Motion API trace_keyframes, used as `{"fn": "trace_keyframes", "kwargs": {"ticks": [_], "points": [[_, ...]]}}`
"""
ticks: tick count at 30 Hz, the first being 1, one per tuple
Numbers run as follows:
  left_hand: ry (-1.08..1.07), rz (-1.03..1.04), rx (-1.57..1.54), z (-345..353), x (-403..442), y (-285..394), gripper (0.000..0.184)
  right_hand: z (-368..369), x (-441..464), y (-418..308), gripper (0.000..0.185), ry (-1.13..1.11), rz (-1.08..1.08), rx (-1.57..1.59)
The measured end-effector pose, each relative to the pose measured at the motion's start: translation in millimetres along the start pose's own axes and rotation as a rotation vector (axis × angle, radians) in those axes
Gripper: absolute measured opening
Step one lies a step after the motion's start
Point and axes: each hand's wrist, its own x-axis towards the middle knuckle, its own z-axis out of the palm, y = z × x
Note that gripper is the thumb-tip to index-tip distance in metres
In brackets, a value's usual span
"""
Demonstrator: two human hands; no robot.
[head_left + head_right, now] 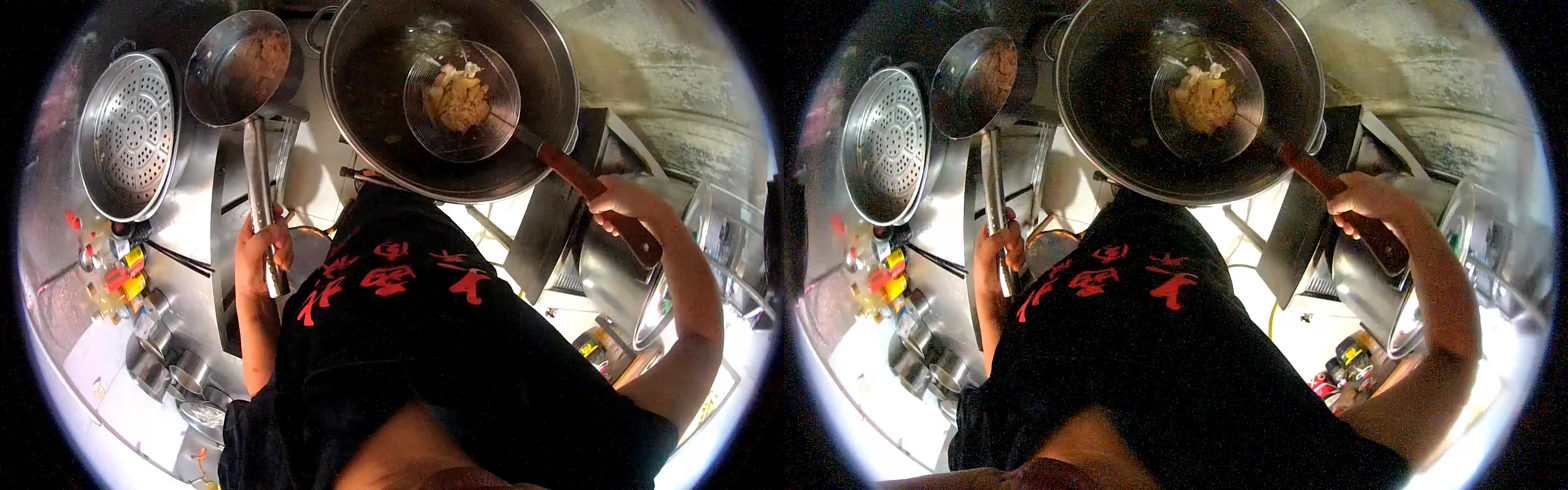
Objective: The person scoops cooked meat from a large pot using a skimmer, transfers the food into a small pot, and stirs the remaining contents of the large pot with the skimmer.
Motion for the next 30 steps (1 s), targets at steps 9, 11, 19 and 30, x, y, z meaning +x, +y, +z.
{"fn": "trace_keyframes", "kwargs": {"ticks": [9, 11, 19, 30], "points": [[0.109, 0.064, -0.072, 5, -21, -22, 0.03, -14, 41, -24, 0.016, -0.138, 0.094, -0.082], [0.126, 0.043, -0.056, 3, -23, -26, 0.03, -3, 53, -16, 0.016, -0.158, 0.081, 0.013], [0.174, 0.027, -0.084, 7, -21, -18, 0.028, 52, 109, -6, 0.013, -0.348, -0.088, 0.495], [0.039, 0.014, -0.015, 3, -19, -6, 0.03, 112, 41, 15, 0.02, -0.164, -0.254, 0.717]]}}
